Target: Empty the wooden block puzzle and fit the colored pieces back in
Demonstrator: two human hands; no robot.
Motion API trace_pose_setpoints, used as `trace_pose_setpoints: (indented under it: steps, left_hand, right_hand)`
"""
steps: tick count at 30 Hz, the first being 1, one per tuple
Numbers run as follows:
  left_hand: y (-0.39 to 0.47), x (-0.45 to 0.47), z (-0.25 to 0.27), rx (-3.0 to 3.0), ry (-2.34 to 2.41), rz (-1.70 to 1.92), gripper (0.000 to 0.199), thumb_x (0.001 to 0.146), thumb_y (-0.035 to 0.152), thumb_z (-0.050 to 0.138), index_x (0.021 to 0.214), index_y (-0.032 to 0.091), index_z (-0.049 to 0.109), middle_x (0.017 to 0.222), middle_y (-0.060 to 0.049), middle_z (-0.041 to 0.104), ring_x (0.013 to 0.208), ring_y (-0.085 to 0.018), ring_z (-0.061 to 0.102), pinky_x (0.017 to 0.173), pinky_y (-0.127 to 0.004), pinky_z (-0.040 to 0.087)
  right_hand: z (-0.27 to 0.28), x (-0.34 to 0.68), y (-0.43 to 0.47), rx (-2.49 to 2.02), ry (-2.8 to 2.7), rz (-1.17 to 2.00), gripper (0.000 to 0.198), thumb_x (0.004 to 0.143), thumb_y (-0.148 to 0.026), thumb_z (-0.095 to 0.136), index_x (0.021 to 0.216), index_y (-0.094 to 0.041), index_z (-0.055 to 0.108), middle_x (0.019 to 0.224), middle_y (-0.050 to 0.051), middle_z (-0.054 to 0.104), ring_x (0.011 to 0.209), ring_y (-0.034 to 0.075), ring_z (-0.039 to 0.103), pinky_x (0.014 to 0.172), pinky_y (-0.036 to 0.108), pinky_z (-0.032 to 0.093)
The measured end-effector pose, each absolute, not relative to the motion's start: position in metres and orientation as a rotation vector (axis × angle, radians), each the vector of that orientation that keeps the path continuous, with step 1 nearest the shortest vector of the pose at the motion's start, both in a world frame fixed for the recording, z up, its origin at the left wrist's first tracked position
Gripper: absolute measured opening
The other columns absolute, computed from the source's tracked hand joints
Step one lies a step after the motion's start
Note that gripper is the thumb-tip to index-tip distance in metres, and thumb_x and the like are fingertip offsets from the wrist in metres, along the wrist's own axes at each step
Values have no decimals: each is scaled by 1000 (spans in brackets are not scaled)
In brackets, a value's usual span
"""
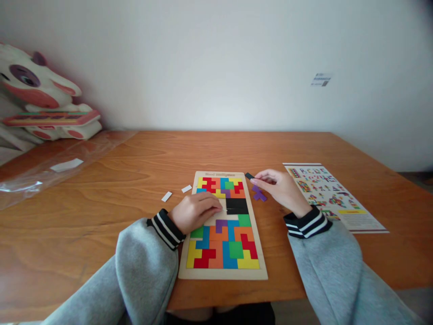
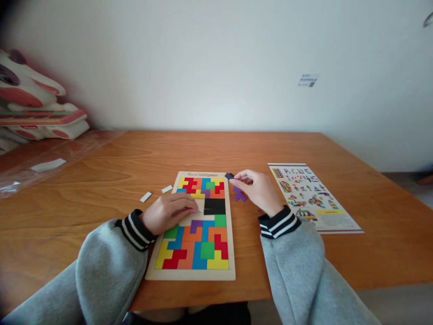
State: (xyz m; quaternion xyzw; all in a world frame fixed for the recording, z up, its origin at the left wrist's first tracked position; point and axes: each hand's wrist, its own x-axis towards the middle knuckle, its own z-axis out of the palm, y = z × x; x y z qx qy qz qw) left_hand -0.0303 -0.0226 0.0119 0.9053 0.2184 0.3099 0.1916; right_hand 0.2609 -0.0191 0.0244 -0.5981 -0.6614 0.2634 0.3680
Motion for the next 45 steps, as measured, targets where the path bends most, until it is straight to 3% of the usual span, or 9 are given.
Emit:
trace_pose_setpoints:
  steps: [3,10,13,23,29,38,45]
  left_hand:
    - [-23,-31,11,2621,491,838,18,99,20,49,97,16,66,96,-7,71,88,-14,68,81,-24,56]
    - [-17,-43,14,2587,445,732,19,99,21,48,98,17,66,96,-7,71,88,-14,67,81,-24,56]
    - [-11,-53,14,2556,483,709,18,97,23,50,98,18,67,95,-6,71,87,-14,67,78,-24,55]
    - [-8,-60,14,2526,629,689,18,96,27,52,97,19,67,93,-6,71,84,-15,66,77,-25,54]
    - [-10,-60,11,2574,667,714,19,96,28,52,104,20,67,97,-6,72,84,-14,67,76,-24,54]
    - [-10,-57,12,2606,602,726,22,98,25,48,101,19,69,94,-7,70,85,-16,66,77,-25,54]
    - [-10,-57,12,2611,605,716,23,98,26,47,101,20,69,94,-8,71,85,-16,66,77,-25,54]
  right_hand:
    - [27,249,-25,-1493,-1707,753,35,82,-52,67,90,-18,71,74,4,72,58,15,62,51,27,50]
    - [37,231,-22,-1292,-1918,1187,33,83,-49,67,90,-16,72,81,5,72,68,14,65,63,27,52]
    - [44,220,-21,-1258,-2028,1343,29,82,-44,68,88,-16,71,74,3,71,65,14,65,61,26,51]
    - [47,204,-41,-1210,-2359,1027,16,84,-30,70,79,-16,72,68,1,64,57,9,49,51,23,35]
    - [43,205,-38,-1195,-2391,959,16,85,-29,70,76,-16,70,71,1,61,59,10,48,53,23,35]
    - [29,193,-43,-1054,-2428,747,20,89,-38,68,100,-23,73,82,1,57,77,14,54,73,27,44]
    - [29,198,-40,-1070,-2431,834,17,85,-37,73,90,-20,73,73,-1,61,69,13,56,68,26,41]
